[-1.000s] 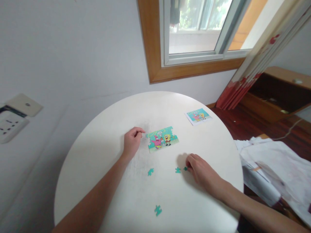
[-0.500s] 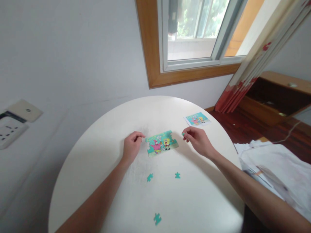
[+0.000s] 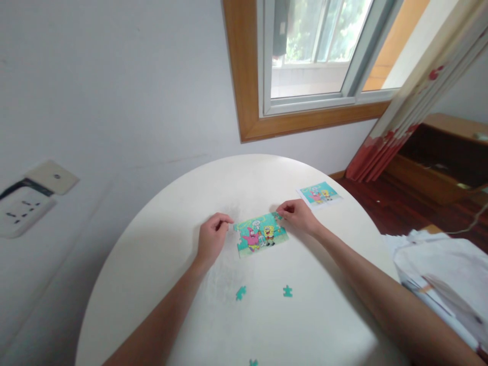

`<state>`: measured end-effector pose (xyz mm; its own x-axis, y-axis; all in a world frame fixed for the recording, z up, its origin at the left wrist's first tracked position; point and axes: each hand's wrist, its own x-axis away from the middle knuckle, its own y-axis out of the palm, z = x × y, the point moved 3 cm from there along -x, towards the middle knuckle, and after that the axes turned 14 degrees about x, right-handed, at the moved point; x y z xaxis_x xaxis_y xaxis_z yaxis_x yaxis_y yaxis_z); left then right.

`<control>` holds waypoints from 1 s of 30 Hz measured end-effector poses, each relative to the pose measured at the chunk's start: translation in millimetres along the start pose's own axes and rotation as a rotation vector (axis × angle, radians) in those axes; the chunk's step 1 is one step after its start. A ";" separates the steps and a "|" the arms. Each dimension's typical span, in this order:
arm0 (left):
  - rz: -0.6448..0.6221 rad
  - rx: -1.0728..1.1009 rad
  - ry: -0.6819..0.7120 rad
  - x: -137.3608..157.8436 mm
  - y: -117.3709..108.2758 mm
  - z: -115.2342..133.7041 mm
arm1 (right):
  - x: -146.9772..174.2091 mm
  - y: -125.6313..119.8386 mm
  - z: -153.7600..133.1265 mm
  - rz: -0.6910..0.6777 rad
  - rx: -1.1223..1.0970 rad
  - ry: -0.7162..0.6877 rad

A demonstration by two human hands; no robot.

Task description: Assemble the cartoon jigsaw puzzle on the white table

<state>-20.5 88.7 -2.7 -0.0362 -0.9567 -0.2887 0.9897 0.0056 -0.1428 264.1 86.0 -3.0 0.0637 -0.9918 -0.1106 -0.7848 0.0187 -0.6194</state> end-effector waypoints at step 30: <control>-0.025 -0.037 0.015 -0.6 1.2 3.3 | 5.5 6.0 -7.6 0.029 0.269 0.071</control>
<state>-18.8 88.3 0.5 -0.0629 -0.9523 -0.2984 0.9826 -0.0069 -0.1854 255.0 79.7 -1.4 -0.0071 -0.9966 -0.0821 -0.5929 0.0703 -0.8022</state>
